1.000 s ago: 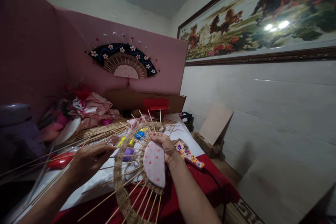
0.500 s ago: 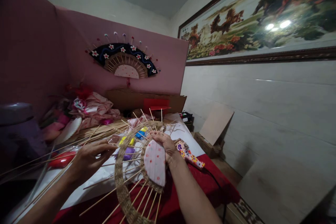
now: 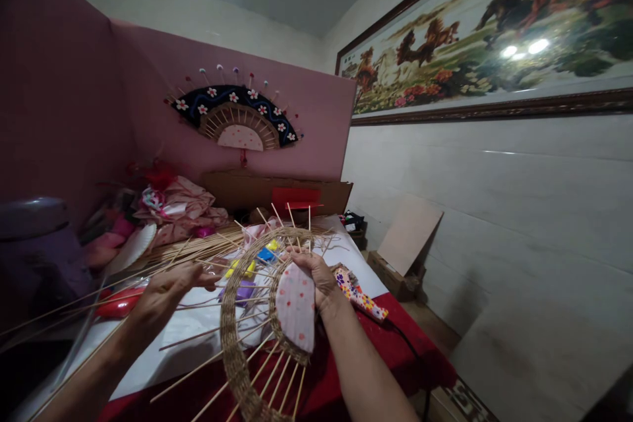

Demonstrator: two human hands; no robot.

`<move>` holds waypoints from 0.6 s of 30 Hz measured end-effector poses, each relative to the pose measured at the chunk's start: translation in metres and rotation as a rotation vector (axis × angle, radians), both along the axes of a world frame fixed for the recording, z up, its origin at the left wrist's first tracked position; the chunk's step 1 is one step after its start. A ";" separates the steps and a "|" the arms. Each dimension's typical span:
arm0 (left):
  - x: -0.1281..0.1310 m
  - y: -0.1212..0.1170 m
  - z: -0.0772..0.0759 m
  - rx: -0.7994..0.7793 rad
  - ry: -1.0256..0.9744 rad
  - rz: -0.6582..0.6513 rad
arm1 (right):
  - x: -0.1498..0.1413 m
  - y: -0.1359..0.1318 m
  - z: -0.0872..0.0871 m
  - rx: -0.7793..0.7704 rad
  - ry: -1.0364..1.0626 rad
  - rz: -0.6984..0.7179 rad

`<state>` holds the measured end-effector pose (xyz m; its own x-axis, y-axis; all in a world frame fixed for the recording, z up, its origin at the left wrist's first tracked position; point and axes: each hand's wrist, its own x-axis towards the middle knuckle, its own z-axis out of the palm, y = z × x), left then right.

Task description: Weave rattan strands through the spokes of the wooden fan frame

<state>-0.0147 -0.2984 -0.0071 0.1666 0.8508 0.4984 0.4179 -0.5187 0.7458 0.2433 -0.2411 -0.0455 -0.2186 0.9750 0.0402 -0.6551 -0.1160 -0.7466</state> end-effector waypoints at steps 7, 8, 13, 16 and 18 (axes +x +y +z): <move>-0.001 0.003 -0.003 -0.464 -0.669 -0.227 | 0.001 -0.001 0.000 -0.014 0.076 -0.004; 0.000 0.003 -0.002 -0.484 -0.708 -0.235 | 0.001 -0.002 0.001 -0.015 0.082 -0.008; 0.011 -0.001 -0.001 -0.535 -0.780 -0.180 | -0.002 -0.005 0.004 -0.065 0.126 -0.009; 0.016 -0.003 -0.004 -0.522 -0.729 -0.207 | -0.003 -0.005 0.003 -0.067 0.142 -0.025; 0.015 -0.002 -0.008 -0.520 -0.684 -0.231 | -0.003 -0.004 0.001 -0.056 0.147 -0.029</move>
<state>0.0001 -0.3003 -0.0149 0.1696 0.9792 0.1117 -0.2788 -0.0610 0.9584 0.2404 -0.2452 -0.0441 -0.1856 0.9825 0.0150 -0.7605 -0.1340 -0.6353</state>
